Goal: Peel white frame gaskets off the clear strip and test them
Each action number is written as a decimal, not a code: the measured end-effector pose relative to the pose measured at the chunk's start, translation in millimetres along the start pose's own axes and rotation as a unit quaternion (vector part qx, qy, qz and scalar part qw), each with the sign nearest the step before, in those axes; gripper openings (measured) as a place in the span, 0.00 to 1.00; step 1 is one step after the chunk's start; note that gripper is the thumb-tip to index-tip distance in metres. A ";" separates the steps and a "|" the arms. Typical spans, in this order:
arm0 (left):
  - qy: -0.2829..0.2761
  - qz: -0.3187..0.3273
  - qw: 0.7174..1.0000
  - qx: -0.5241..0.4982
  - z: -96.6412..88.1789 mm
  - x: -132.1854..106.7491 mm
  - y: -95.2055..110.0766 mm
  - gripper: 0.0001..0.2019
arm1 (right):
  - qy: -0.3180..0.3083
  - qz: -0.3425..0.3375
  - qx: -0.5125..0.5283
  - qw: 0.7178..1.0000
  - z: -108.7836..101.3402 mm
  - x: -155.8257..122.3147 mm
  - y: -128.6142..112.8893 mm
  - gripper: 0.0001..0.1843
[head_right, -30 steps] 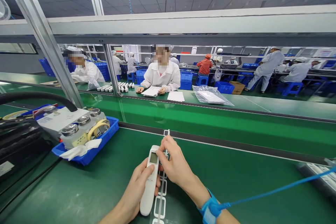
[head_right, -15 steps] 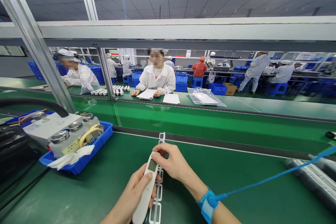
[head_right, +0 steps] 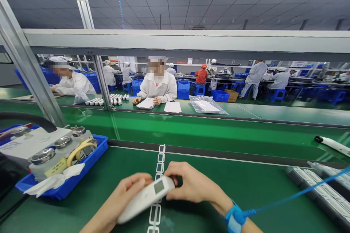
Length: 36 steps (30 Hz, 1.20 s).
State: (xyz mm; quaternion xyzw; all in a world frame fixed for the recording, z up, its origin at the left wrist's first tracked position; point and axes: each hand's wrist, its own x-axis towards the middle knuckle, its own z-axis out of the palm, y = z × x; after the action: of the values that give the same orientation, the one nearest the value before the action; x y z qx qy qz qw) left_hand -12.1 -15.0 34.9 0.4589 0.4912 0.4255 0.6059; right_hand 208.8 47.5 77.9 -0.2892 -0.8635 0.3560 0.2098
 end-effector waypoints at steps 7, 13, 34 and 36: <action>0.156 0.127 0.951 0.233 -21.3 43.5 -30.6 0.21 | 0.319 0.297 -0.102 0.894 -51.4 52.7 112.8 0.09; 0.150 0.188 0.882 0.405 -8.7 64.4 -30.1 0.17 | 0.397 0.348 -0.180 0.830 -72.2 72.6 152.0 0.09; 0.159 0.228 0.902 0.330 -9.6 67.9 -32.1 0.16 | 0.306 0.071 -0.161 0.936 37.8 78.5 97.0 0.12; 0.166 0.224 0.903 0.326 -9.1 68.9 -33.2 0.18 | 0.301 0.068 -0.151 0.939 37.6 79.0 96.4 0.14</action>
State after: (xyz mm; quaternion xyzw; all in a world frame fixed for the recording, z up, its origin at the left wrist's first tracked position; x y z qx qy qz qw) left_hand -8.2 45.7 -12.5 0.6516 0.5802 0.4358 0.2210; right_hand 162.4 136.1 -5.5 -0.4694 -0.7816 0.1313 0.3892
